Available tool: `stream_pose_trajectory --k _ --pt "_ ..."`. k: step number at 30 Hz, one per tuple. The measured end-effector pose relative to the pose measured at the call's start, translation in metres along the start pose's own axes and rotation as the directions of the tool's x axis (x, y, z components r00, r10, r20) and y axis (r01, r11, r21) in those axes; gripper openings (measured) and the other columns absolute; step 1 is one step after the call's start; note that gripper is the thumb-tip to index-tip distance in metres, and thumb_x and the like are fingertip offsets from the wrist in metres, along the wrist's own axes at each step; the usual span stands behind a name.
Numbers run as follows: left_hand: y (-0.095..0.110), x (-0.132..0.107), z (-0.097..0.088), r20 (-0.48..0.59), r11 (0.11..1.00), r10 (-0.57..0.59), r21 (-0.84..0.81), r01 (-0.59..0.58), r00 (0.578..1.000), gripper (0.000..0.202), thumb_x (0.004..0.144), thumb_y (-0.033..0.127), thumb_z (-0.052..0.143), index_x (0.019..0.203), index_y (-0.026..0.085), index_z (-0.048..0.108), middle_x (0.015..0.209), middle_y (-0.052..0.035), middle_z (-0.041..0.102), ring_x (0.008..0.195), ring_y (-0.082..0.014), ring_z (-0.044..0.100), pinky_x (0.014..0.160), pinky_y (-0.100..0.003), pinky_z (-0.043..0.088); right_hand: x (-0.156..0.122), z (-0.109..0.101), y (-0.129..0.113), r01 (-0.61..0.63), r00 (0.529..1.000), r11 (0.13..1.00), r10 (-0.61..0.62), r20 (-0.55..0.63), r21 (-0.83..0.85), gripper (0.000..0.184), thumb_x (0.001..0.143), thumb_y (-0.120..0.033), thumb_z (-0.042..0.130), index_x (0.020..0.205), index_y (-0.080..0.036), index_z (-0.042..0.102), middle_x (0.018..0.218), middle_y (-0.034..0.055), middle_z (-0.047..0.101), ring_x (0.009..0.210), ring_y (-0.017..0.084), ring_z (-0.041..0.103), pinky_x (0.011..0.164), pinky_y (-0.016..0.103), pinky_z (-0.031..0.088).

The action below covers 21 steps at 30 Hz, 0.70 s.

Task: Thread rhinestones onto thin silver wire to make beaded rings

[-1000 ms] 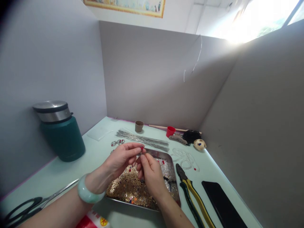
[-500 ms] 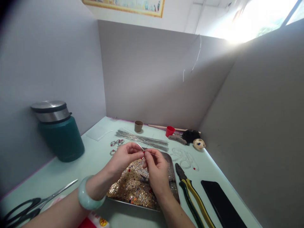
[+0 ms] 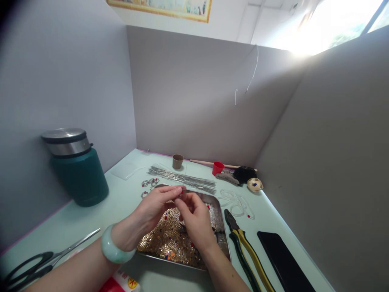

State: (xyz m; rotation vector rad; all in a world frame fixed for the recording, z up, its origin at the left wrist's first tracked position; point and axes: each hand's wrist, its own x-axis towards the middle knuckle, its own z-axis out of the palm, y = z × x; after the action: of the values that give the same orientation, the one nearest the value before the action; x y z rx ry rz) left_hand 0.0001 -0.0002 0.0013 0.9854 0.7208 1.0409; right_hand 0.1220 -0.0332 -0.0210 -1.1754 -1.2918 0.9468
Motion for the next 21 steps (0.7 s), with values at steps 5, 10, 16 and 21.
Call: stream_pose_trajectory --k 5,10,16,21 --pt "0.001 0.0 0.002 -0.008 0.998 -0.023 -0.054 0.023 1.0 0.019 0.07 0.028 0.07 0.077 0.01 0.068 0.081 -0.0106 0.064 0.072 -0.016 0.056 0.067 -0.029 0.042 0.0 -0.001 0.01 0.046 0.995 0.99 -0.033 0.096 -0.133 0.032 0.086 -0.04 0.051 0.062 -0.018 0.048 0.052 -0.0047 0.046 0.047 0.01 0.043 0.047 0.022 0.032" --pt "0.002 0.001 0.0 -0.025 1.0 -0.008 -0.004 0.008 1.0 0.015 0.069 0.026 0.067 0.07 0.011 0.065 0.075 -0.0078 0.061 0.067 -0.0146 0.053 0.063 -0.028 0.04 0.0 -0.002 0.016 0.055 0.991 0.98 -0.03 0.13 -0.19 0.032 0.088 -0.037 0.048 0.062 -0.019 0.045 0.05 -0.006 0.043 0.046 0.009 0.041 0.046 0.021 0.031" --pt "0.002 0.004 -0.004 -0.012 0.998 -0.002 0.065 0.003 1.0 0.016 0.07 0.027 0.066 0.066 0.012 0.062 0.068 -0.0045 0.058 0.062 -0.0132 0.051 0.062 -0.028 0.039 0.002 -0.004 0.014 0.007 0.977 0.991 0.021 0.212 -0.132 0.03 0.088 -0.036 0.046 0.063 -0.019 0.043 0.052 -0.0065 0.041 0.044 0.008 0.038 0.043 0.02 0.03" --pt "0.004 0.004 -0.006 0.062 0.995 0.004 0.099 -0.01 0.998 0.017 0.072 0.028 0.065 0.067 0.012 0.063 0.068 -0.0032 0.058 0.063 -0.0122 0.051 0.063 -0.027 0.04 0.001 -0.004 0.014 0.091 0.99 0.957 -0.059 0.125 -0.274 0.032 0.087 -0.034 0.048 0.06 -0.019 0.043 0.049 -0.0061 0.041 0.048 0.009 0.038 0.047 0.021 0.028"
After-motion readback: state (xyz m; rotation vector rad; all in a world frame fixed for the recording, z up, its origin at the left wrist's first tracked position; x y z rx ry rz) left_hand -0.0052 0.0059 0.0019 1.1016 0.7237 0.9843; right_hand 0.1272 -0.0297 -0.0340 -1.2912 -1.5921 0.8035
